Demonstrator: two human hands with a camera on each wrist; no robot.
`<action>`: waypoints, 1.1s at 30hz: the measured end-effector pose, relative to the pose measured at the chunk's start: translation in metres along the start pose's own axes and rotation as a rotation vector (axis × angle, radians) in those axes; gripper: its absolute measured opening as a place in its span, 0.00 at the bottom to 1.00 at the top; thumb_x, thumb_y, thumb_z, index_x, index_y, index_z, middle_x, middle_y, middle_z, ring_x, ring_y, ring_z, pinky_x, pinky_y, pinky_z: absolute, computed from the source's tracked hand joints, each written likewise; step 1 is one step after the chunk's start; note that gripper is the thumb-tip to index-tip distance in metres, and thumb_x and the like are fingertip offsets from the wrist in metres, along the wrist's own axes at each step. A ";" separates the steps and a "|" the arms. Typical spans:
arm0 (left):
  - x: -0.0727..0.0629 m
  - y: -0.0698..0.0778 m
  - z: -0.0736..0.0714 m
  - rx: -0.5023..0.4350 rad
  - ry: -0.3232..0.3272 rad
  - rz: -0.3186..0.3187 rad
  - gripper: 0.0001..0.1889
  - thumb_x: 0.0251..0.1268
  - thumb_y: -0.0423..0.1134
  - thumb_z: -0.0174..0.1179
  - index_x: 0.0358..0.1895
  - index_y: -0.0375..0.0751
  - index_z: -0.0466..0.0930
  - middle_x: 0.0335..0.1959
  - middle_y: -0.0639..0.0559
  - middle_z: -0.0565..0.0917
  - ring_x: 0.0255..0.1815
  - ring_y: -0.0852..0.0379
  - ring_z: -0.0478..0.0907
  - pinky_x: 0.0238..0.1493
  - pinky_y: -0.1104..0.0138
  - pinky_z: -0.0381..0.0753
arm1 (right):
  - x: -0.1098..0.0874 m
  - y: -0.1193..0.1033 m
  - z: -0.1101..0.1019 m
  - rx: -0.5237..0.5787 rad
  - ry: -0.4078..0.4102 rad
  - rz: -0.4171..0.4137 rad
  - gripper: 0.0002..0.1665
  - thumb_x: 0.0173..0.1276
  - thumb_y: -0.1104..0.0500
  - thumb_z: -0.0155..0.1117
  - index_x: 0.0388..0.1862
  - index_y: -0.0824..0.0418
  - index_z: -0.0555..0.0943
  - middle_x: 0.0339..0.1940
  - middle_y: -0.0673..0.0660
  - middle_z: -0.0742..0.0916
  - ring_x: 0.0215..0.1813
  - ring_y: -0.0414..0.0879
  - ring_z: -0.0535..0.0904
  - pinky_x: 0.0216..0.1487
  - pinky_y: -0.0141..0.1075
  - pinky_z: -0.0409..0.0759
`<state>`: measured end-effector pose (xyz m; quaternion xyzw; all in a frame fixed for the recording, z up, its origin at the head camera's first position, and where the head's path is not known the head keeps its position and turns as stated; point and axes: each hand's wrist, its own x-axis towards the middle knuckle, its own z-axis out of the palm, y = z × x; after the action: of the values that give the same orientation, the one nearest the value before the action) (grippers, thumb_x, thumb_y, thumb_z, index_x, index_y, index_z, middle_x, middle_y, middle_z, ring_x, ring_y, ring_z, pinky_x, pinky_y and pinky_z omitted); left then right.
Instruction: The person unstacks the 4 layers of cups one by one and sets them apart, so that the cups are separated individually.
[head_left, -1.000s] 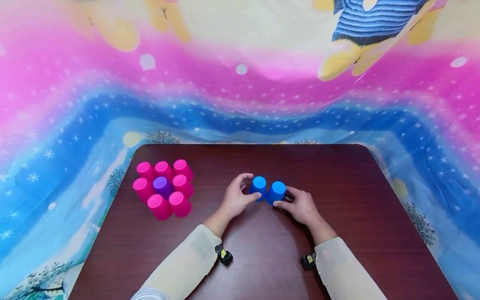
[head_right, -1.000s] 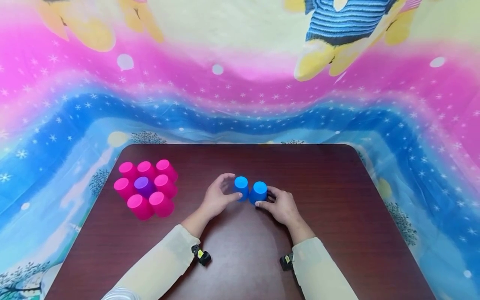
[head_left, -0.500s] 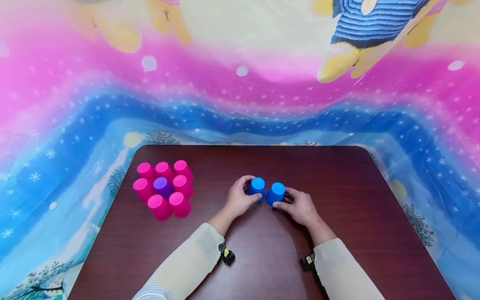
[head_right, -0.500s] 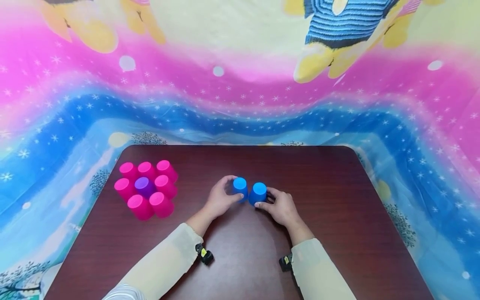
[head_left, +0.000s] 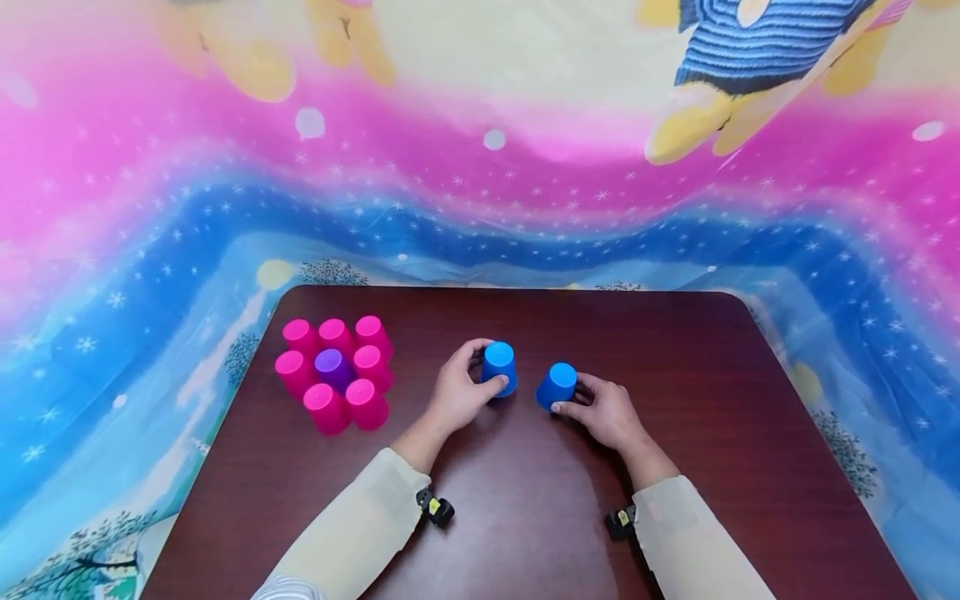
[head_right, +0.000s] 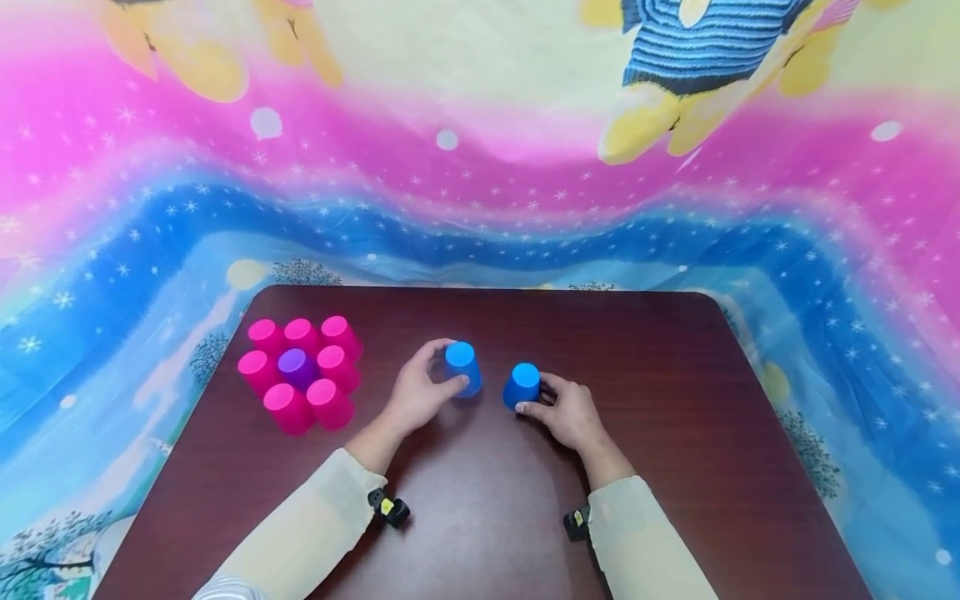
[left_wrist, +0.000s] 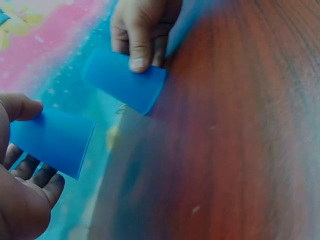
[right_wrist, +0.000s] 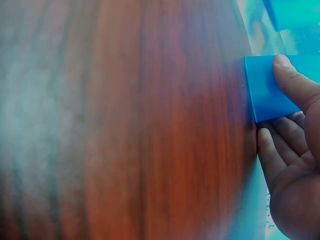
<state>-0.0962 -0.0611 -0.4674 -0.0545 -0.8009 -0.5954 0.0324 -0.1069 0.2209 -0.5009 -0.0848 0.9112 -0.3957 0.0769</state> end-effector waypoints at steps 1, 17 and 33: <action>-0.001 0.002 -0.004 0.001 0.009 0.019 0.29 0.62 0.37 0.74 0.67 0.45 0.75 0.62 0.48 0.81 0.65 0.47 0.79 0.66 0.52 0.80 | 0.000 0.000 0.000 0.000 -0.001 0.000 0.49 0.62 0.39 0.77 0.75 0.61 0.73 0.67 0.64 0.83 0.65 0.61 0.82 0.62 0.55 0.81; -0.028 0.023 -0.084 -0.023 0.189 0.135 0.31 0.59 0.30 0.73 0.67 0.40 0.75 0.62 0.42 0.81 0.64 0.42 0.78 0.67 0.46 0.78 | 0.000 0.006 0.000 0.001 -0.010 0.002 0.51 0.61 0.37 0.77 0.75 0.62 0.73 0.67 0.64 0.83 0.64 0.61 0.82 0.63 0.56 0.81; -0.068 0.010 -0.172 0.026 0.421 -0.031 0.35 0.63 0.32 0.72 0.73 0.42 0.70 0.71 0.44 0.74 0.74 0.41 0.69 0.74 0.44 0.68 | 0.002 0.003 0.000 -0.001 -0.007 -0.019 0.50 0.62 0.38 0.77 0.75 0.62 0.73 0.67 0.65 0.83 0.64 0.62 0.82 0.62 0.56 0.81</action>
<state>-0.0296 -0.2264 -0.4162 0.0842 -0.7849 -0.5836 0.1905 -0.1089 0.2226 -0.5037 -0.0946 0.9104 -0.3955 0.0762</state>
